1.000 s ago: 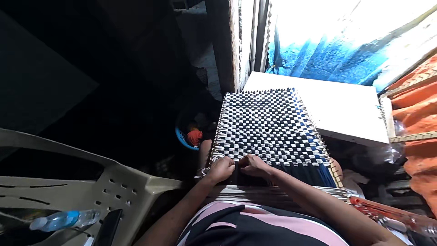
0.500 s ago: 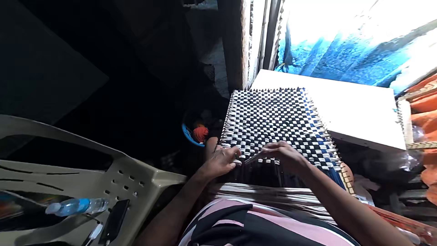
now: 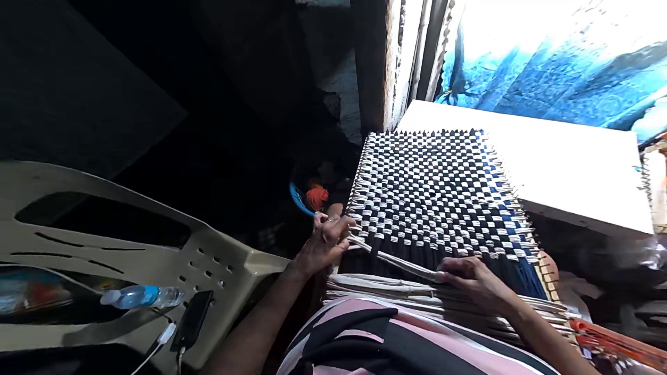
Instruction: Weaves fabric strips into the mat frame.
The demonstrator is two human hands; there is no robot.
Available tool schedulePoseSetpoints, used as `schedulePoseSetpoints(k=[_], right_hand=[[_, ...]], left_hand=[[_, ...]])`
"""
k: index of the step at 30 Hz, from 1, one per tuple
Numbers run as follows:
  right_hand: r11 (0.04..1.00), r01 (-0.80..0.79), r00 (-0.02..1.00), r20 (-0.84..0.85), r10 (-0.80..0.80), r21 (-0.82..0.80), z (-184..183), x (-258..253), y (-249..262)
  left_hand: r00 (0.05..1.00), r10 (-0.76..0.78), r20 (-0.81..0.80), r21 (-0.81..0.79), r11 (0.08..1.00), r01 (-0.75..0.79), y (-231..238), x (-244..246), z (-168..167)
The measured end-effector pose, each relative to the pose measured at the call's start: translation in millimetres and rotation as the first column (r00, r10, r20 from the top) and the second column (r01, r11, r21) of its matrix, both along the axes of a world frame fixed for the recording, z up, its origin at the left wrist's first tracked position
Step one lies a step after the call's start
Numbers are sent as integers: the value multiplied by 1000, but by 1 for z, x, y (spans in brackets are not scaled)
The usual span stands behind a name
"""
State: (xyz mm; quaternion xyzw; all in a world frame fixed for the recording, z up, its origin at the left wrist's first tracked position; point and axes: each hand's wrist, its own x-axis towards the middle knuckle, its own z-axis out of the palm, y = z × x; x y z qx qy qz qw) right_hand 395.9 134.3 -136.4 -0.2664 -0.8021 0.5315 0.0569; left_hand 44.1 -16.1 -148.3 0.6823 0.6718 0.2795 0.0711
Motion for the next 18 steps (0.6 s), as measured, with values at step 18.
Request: schedulePoseSetpoints(k=[18], right_hand=[[993, -70, 996, 60, 64, 91, 1, -16, -10]], left_hand=[[989, 151, 10, 142, 978, -151, -17, 24, 6]])
